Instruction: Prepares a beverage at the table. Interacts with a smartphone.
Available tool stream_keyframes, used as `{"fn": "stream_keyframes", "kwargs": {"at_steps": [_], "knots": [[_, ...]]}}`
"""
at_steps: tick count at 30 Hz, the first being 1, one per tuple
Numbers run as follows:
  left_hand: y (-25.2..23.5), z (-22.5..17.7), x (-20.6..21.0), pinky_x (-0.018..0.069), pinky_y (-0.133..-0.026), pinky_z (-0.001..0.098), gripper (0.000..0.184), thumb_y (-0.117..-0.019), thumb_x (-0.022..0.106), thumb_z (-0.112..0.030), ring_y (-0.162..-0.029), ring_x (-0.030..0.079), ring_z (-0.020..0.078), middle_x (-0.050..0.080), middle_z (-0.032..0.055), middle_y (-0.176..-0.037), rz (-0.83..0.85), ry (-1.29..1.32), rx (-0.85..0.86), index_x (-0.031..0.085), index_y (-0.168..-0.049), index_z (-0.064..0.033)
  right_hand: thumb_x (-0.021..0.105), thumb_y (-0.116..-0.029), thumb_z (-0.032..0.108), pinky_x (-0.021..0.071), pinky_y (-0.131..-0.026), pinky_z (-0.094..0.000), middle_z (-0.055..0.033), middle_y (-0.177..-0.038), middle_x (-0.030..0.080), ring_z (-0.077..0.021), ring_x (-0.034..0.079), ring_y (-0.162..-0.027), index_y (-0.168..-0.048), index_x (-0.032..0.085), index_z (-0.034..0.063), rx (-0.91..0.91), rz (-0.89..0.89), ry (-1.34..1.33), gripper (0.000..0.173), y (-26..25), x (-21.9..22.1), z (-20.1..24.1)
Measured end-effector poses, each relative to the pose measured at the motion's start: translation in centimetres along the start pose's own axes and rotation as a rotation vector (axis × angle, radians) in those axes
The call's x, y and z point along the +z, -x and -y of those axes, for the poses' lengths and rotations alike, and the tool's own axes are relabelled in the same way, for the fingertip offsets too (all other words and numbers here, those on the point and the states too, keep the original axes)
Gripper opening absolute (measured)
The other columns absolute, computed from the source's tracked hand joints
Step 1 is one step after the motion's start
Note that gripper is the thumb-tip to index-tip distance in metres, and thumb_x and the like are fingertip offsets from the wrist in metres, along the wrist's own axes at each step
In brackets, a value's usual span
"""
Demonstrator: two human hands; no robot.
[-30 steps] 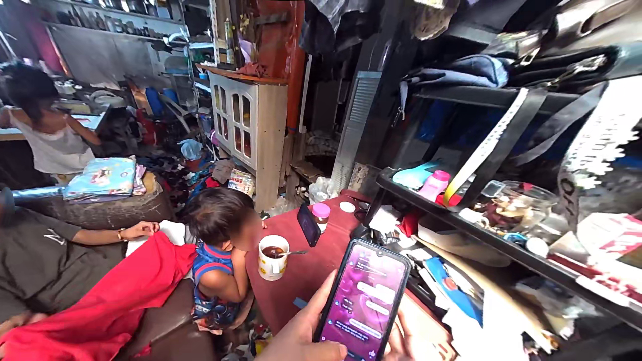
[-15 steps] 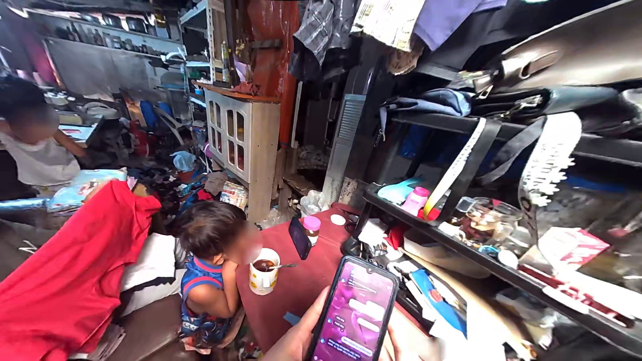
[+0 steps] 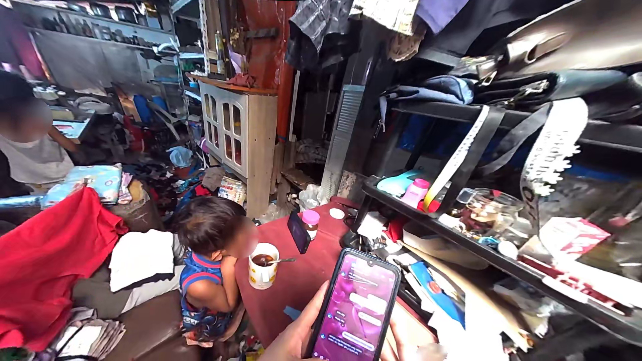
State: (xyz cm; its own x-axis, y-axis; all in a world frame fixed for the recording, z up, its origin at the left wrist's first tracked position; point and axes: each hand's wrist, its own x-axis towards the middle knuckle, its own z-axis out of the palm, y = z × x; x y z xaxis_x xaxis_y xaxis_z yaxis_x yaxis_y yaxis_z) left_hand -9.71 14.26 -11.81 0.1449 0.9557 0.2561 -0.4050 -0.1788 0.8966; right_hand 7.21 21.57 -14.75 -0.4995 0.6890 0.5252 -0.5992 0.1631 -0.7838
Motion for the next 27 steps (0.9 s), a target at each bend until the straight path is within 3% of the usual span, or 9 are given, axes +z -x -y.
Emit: {"fn": "stream_keyframes", "kwargs": {"at_steps": [2, 5, 8, 11, 15, 20, 24, 27], "knots": [[0.0, 0.1, -0.1, 0.0637, -0.082, 0.0438, 0.095, -0.0891, 0.049, 0.008, -0.124, 0.063, 0.0241, 0.040, 0.0100, -0.156, 0.019, 0.015, 0.014, -0.012, -0.161, -0.0087, 0.058, -0.0789, -0.010, 0.0515, -0.106, -0.0320, -0.0003, -0.150, 0.050, -0.0086, 0.059, -0.127, -0.156, 0.005, 0.0007, -0.004, 0.027, -0.003, 0.094, 0.1, -0.5, -0.2], [0.0, 0.2, -0.2, 0.0632, -0.082, 0.0443, 0.095, -0.0888, 0.048, 0.007, -0.127, 0.061, 0.0252, 0.039, 0.0099, -0.157, 0.043, 0.021, 0.025, -0.012, -0.160, -0.0088, 0.051, -0.0746, -0.014, 0.0542, -0.102, -0.0318, -0.0009, -0.146, 0.055, -0.0087, 0.063, -0.122, -0.151, 0.007, -0.0005, 0.012, -0.006, -0.011, 0.090, 0.0, 0.0, 0.1], [-0.1, 0.2, -0.2, 0.0639, -0.080, 0.0426, 0.096, -0.0873, 0.047, 0.011, -0.124, 0.063, 0.0237, 0.041, 0.0099, -0.155, 0.026, 0.023, 0.019, -0.011, -0.161, -0.0091, 0.052, -0.0722, -0.014, 0.0524, -0.106, -0.0346, 0.0031, -0.145, 0.055, -0.0090, 0.061, -0.126, -0.151, 0.007, 0.0027, 0.009, 0.009, -0.007, 0.092, 0.0, 0.2, 0.5], [-0.1, 0.1, 0.0, 0.0637, -0.080, 0.0403, 0.095, -0.0884, 0.048, 0.010, -0.123, 0.063, 0.0222, 0.040, 0.0092, -0.155, 0.019, 0.003, 0.027, -0.011, -0.160, -0.0089, 0.055, -0.0742, -0.014, 0.0533, -0.103, -0.0301, 0.0032, -0.144, 0.055, -0.0064, 0.062, -0.123, -0.151, 0.013, 0.0030, -0.006, -0.016, 0.015, 0.089, -0.1, 0.3, 0.2], [-0.1, 0.0, 0.1, 0.0639, -0.080, 0.0418, 0.094, -0.0892, 0.049, 0.010, -0.122, 0.064, 0.0239, 0.042, 0.0104, -0.155, 0.006, -0.004, 0.016, -0.009, -0.161, -0.0091, 0.051, -0.0749, -0.016, 0.0523, -0.107, -0.0347, 0.0014, -0.147, 0.053, -0.0083, 0.061, -0.126, -0.152, 0.001, -0.0038, 0.022, -0.021, 0.027, 0.093, 0.0, 0.4, 0.8], [0.0, -0.2, 0.0, 0.0631, -0.082, 0.0414, 0.095, -0.0876, 0.045, 0.012, -0.125, 0.062, 0.0221, 0.039, 0.0096, -0.156, 0.030, 0.007, 0.002, -0.012, -0.160, -0.0096, 0.055, -0.0800, -0.016, 0.0539, -0.105, -0.0323, 0.0007, -0.148, 0.052, -0.0067, 0.062, -0.125, -0.151, -0.003, -0.0065, 0.026, -0.055, 0.060, 0.091, -0.1, 0.7, 0.7], [-0.1, -0.4, 0.3, 0.0640, -0.081, 0.0411, 0.086, -0.0957, 0.043, 0.003, -0.121, 0.064, 0.0214, 0.044, 0.0083, -0.151, -0.006, 0.011, -0.045, -0.010, -0.162, -0.0132, 0.052, -0.0760, -0.019, 0.0570, -0.099, -0.0300, -0.0028, -0.145, 0.052, -0.0059, 0.064, -0.121, -0.149, -0.003, -0.0108, 0.035, -0.113, 0.107, 0.092, -0.2, 1.1, 0.7], [-0.2, -0.3, 0.2, 0.0641, -0.081, 0.0423, 0.078, -0.1028, 0.039, -0.005, -0.121, 0.064, 0.0219, 0.045, 0.0085, -0.150, 0.003, -0.002, -0.047, -0.011, -0.161, -0.0143, 0.054, -0.0792, -0.015, 0.0545, -0.103, -0.0303, -0.0010, -0.145, 0.052, -0.0054, 0.062, -0.123, -0.150, -0.002, -0.0085, 0.022, -0.102, 0.083, 0.090, -0.1, 1.0, 0.8]]}}
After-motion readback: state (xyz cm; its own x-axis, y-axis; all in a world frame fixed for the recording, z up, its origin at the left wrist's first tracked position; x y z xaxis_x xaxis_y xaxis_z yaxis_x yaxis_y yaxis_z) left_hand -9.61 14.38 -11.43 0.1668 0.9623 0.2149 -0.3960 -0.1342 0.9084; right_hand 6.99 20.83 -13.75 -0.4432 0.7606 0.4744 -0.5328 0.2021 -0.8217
